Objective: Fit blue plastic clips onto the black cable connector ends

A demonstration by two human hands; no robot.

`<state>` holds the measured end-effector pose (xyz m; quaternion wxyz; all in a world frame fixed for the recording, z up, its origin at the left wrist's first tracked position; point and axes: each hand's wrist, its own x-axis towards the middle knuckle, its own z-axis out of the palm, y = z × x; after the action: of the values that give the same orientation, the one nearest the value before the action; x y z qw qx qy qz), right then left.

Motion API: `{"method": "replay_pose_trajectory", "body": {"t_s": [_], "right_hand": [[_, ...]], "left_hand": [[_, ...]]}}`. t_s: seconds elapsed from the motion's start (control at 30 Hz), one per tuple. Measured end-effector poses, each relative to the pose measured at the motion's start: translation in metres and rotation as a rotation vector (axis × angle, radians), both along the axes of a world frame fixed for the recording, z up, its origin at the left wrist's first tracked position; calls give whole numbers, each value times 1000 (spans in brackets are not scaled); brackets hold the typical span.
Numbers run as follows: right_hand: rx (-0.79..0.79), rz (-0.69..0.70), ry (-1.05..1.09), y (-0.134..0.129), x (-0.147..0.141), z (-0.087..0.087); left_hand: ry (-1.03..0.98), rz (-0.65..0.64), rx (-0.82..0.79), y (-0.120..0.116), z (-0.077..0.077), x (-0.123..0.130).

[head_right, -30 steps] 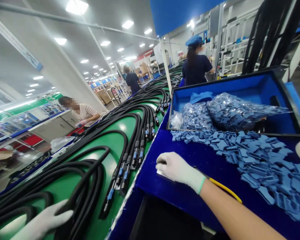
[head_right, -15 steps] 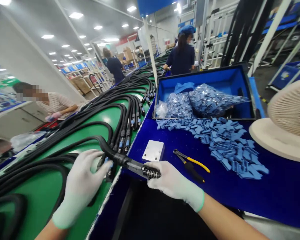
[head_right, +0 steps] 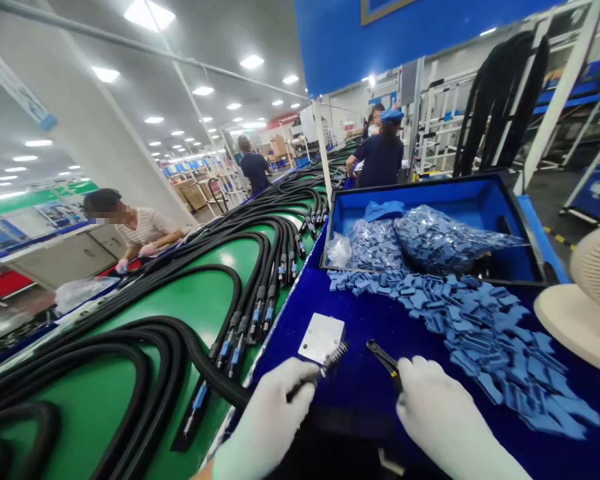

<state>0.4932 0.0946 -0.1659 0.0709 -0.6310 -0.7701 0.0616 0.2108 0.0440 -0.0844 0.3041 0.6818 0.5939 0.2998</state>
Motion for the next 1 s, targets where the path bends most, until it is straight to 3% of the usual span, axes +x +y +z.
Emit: {"method": "replay_pose_trajectory", "body": {"t_s": [0.13,0.33,0.43,0.53,0.6,0.67,0.8,1.0], "right_hand": [[9,-87,-15,-7,-21,15],[50,-90,-105,-8,-30,11],[-2,-144,90,6,-17,16],[-255,-152,531,20,-4,27],[-368,-90,795,19,-4,35],[-395,47,907,11,-12,43],[-255,374,923,-13,-38,60],[-36,510,794,-21,-53,66]], "left_hand": [[-140,93,-88,15,22,4],[-240,172,-180,25,26,2],[-243,177,-180,26,26,1],[-266,182,-202,28,28,0],[-302,193,-212,29,32,0],[-320,205,-211,31,34,0],[-298,202,-182,35,36,3],[-193,150,-92,37,33,8]]}}
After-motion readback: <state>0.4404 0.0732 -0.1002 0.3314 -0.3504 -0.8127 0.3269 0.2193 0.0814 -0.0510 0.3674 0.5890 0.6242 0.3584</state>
